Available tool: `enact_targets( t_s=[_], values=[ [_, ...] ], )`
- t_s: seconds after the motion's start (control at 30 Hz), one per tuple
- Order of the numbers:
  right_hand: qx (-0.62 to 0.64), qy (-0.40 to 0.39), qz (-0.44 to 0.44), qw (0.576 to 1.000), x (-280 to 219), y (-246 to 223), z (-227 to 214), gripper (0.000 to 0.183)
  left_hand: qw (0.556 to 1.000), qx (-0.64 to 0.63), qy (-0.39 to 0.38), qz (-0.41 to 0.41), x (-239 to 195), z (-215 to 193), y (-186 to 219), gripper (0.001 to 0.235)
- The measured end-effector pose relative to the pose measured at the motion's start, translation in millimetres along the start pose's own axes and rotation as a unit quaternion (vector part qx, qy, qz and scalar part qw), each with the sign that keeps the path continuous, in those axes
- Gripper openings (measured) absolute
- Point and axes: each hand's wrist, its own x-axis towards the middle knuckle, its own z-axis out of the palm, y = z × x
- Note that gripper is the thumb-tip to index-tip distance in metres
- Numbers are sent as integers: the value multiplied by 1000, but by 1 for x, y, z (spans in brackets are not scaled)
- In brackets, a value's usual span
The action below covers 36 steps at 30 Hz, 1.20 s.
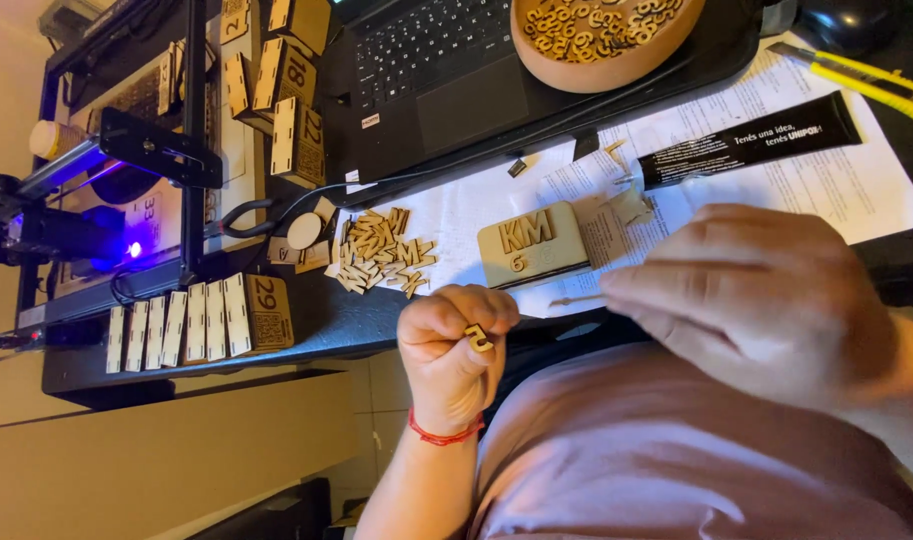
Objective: The person applies glue to small wooden letters and numbers using a wooden stick, then places them onto a wooden base to form the sequence KM 656. The person handles the letters one at a time, pressing each into place after gluing.
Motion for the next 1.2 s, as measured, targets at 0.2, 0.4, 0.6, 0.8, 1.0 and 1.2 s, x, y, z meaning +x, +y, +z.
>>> enact_targets(
  t_s=[0.2, 0.4, 0.6, 0.8, 1.0, 1.2],
  values=[
    [47, 40, 44, 997, -39, 50, 33, 16, 906, 422, -38, 7, 20, 6, 42, 17],
    [157, 116, 119, 974, -53, 73, 56, 12, 710, 687, -143, 61, 42, 5, 30, 21],
    [181, 106, 127, 970, -59, 75, 57, 15, 651, 722, -230, 54, 57, 11, 15, 15],
    [171, 93, 131, 972, -67, 77, 58, 13, 579, 765, -277, 58, 59, 2, 14, 17],
    [171, 91, 115, 974, -65, 76, 56, 10, 531, 787, -302, 89, 57, -11, 12, 25],
    [170, 92, 122, 974, -68, 77, 58, 12, 518, 785, -319, 113, 60, -5, 13, 19]
  ],
)
